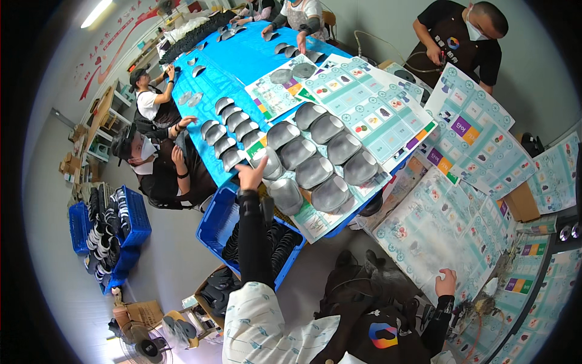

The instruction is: Apply a handheld heat tool to the edges of a shoe upper component on a worktable.

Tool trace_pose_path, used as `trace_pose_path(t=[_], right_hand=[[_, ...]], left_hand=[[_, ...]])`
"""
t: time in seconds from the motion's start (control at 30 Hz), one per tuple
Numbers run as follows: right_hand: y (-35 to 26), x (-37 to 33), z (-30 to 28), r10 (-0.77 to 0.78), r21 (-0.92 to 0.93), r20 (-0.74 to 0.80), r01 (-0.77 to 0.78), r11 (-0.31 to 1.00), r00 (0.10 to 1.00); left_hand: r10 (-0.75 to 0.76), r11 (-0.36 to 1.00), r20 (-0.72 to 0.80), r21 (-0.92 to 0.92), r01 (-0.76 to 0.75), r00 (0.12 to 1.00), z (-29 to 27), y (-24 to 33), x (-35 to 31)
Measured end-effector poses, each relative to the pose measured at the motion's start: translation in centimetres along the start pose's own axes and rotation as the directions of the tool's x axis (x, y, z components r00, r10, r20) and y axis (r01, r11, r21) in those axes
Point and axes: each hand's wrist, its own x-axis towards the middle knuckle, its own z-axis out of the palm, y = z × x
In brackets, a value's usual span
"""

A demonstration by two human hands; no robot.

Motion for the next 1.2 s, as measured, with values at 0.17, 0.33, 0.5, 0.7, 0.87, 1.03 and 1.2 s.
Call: trace_pose_path(t=[0.17, 0.33, 0.5, 0.7, 0.87, 1.03, 1.2], right_hand=[[0.1, -0.3, -0.4, 0.006, -0.008, -0.053, -0.007, 1.000, 0.999], [1.3, -1.6, -0.2, 0.064, 0.018, -0.047, -0.064, 0.998, 0.997], [5.3, -2.5, 1.6, 0.084, 0.029, -0.084, -0.082, 0.996, 0.993], [4.3, -2.0, 1.2, 0.069, -0.006, -0.054, -0.070, 0.998, 0.996], [3.3, -0.9, 0.4, 0.015, -0.003, -0.090, -0.016, 1.000, 0.996], [3.6, -0.8, 0.2, 0.055, -0.030, -0.090, -0.058, 0.998, 0.994], [2.9, 0.1, 0.8, 0.009, 0.005, -0.070, -0.009, 1.000, 0.997]], left_hand=[[-0.254, 0.927, 0.010, 0.287, 0.241, 0.967, 4.3, 7.1, 1.0], [-0.289, 0.896, -0.024, 0.345, 0.279, 0.957, 4.4, 9.0, -0.1], [-0.195, 0.921, -0.086, 0.326, 0.212, 0.977, 3.7, 8.0, 1.5], [-0.172, 0.940, -0.066, 0.288, 0.184, 0.983, 4.5, 5.9, 4.5], [-0.166, 0.954, -0.072, 0.242, 0.179, 0.983, 2.8, 6.1, 3.1], [-0.049, 0.961, -0.023, 0.272, 0.053, 0.999, 2.6, 5.8, -9.0], [-0.040, 0.954, -0.091, 0.294, 0.065, 0.995, 4.5, 7.0, -15.1]])
